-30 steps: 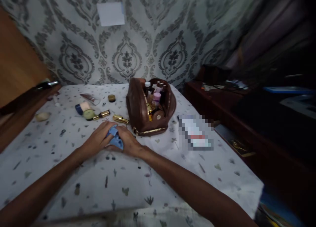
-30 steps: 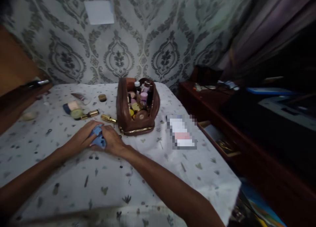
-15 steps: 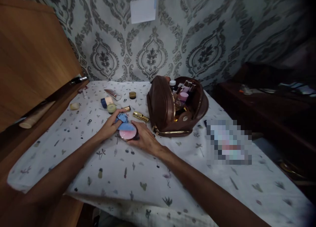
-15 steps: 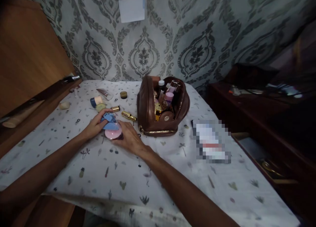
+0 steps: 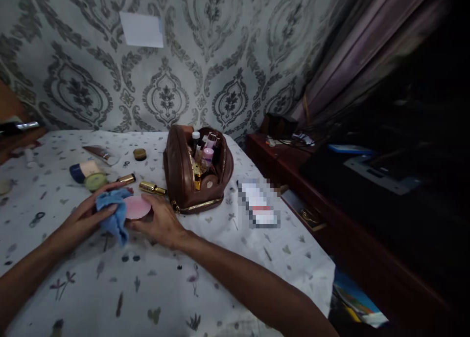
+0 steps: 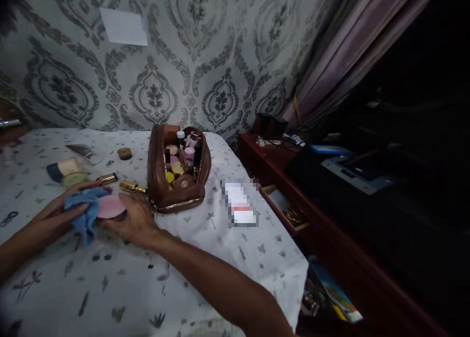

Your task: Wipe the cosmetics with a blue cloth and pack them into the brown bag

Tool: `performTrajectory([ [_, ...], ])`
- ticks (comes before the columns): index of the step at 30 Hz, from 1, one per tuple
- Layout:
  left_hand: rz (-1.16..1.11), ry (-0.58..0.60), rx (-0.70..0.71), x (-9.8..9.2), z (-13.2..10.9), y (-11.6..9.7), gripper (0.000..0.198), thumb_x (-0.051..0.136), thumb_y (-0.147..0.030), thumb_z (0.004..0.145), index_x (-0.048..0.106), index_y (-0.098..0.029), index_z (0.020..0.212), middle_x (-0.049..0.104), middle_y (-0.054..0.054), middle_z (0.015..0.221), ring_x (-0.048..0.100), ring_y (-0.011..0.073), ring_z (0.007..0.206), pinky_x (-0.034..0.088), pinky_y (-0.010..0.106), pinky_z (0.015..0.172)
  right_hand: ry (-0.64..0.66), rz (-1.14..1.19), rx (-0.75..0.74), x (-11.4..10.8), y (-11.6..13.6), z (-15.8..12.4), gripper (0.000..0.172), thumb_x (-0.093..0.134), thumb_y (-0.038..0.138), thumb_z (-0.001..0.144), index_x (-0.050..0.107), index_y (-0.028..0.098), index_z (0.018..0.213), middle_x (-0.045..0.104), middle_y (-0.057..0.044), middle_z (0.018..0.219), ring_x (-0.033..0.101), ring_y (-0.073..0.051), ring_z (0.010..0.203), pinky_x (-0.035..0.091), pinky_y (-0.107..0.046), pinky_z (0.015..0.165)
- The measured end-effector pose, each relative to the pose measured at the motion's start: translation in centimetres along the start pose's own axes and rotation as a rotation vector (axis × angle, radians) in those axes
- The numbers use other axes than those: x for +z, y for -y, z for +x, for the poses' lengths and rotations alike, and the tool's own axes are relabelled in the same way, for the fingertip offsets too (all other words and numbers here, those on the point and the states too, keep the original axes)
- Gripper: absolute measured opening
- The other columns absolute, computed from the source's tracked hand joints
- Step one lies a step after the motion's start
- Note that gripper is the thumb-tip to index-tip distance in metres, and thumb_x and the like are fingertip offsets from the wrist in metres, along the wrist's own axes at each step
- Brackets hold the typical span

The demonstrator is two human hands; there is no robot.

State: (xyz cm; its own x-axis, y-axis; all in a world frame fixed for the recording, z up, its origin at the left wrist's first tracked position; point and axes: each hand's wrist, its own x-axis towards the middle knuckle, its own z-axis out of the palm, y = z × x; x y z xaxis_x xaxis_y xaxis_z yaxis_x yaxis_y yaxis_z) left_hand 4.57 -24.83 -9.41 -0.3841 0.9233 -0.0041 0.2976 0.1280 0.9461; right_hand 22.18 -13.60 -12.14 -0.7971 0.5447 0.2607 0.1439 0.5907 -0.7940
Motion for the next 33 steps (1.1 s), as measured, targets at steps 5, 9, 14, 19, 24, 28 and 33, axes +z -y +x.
performTrajectory([
  [5, 0.183, -0.040, -0.008, 1.3, -0.6, -1.0, 0.078, 0.063, -0.069, 0.074, 0.049, -0.034, 0.143, 0.060, 0.004, 0.139, 0.054, 0.0341, 0.128, 0.049, 0.046, 0.104, 0.023, 0.164, 0.043, -0.4, 0.0, 0.0, 0.075, 0.083, 0.039, 0.071, 0.053, 0.020, 0.137, 0.059, -0.012, 0.137, 0.055, -0.026, 0.128, 0.045, -0.040, 0.107],
  [9, 0.241, -0.071, -0.030, 2.0, -0.6, -1.5, 0.085, 0.058, -0.079, 0.069, 0.056, -0.029, 0.138, 0.064, 0.005, 0.134, 0.059, 0.0352, 0.122, 0.052, 0.046, 0.102, 0.065, 0.195, 0.054, -0.4, -0.3, 0.0, 0.082, 0.082, 0.038, 0.071, 0.047, 0.020, 0.143, 0.056, -0.012, 0.142, 0.054, -0.026, 0.130, 0.044, -0.039, 0.108],
  [14, 0.271, -0.104, -0.004, 2.3, -0.7, -1.1, 0.089, 0.053, -0.083, 0.069, 0.056, -0.023, 0.135, 0.066, 0.008, 0.129, 0.060, 0.0346, 0.119, 0.050, 0.047, 0.104, 0.100, 0.121, -0.044, 0.0, -0.9, 0.0, 0.085, 0.080, 0.029, 0.072, 0.041, 0.019, 0.146, 0.052, -0.013, 0.145, 0.047, -0.027, 0.136, 0.039, -0.042, 0.112],
  [19, 0.298, -0.145, 0.028, 2.5, -0.8, -0.6, 0.076, 0.046, -0.078, 0.079, 0.057, -0.020, 0.127, 0.064, 0.009, 0.130, 0.060, 0.0310, 0.118, 0.048, 0.043, 0.104, 0.130, 0.116, -0.089, -0.1, -1.0, 0.0, 0.089, 0.080, 0.027, 0.070, 0.038, 0.017, 0.147, 0.049, -0.016, 0.146, 0.045, -0.029, 0.137, 0.039, -0.043, 0.112],
  [24, 0.323, -0.251, 0.008, 3.1, -0.7, -1.7, 0.072, 0.046, -0.079, 0.074, 0.060, -0.019, 0.111, 0.069, 0.009, 0.116, 0.065, 0.0290, 0.103, 0.052, 0.039, 0.094, 0.186, 0.127, -0.143, -0.6, -0.6, -0.2, 0.094, 0.082, 0.031, 0.070, 0.033, 0.022, 0.149, 0.047, -0.013, 0.145, 0.043, -0.027, 0.138, 0.039, -0.042, 0.112],
  [28, 0.299, -0.333, -0.021, 3.2, -0.6, -2.6, 0.066, 0.052, -0.075, 0.068, 0.060, -0.019, 0.103, 0.071, 0.007, 0.100, 0.065, 0.0276, 0.092, 0.054, 0.035, 0.081, 0.226, 0.154, -0.218, -0.6, -0.6, -0.2, 0.101, 0.084, 0.036, 0.070, 0.027, 0.025, 0.152, 0.043, -0.012, 0.149, 0.039, -0.026, 0.140, 0.038, -0.040, 0.113],
  [33, 0.285, -0.373, -0.028, 2.7, -0.5, -2.1, 0.069, 0.057, -0.074, 0.064, 0.060, -0.019, 0.105, 0.068, 0.006, 0.101, 0.063, 0.0267, 0.095, 0.052, 0.032, 0.084, 0.254, 0.245, -0.281, -0.8, -0.5, -0.2, 0.102, 0.085, 0.037, 0.070, 0.027, 0.025, 0.153, 0.042, -0.012, 0.152, 0.039, -0.025, 0.141, 0.034, -0.040, 0.115],
])
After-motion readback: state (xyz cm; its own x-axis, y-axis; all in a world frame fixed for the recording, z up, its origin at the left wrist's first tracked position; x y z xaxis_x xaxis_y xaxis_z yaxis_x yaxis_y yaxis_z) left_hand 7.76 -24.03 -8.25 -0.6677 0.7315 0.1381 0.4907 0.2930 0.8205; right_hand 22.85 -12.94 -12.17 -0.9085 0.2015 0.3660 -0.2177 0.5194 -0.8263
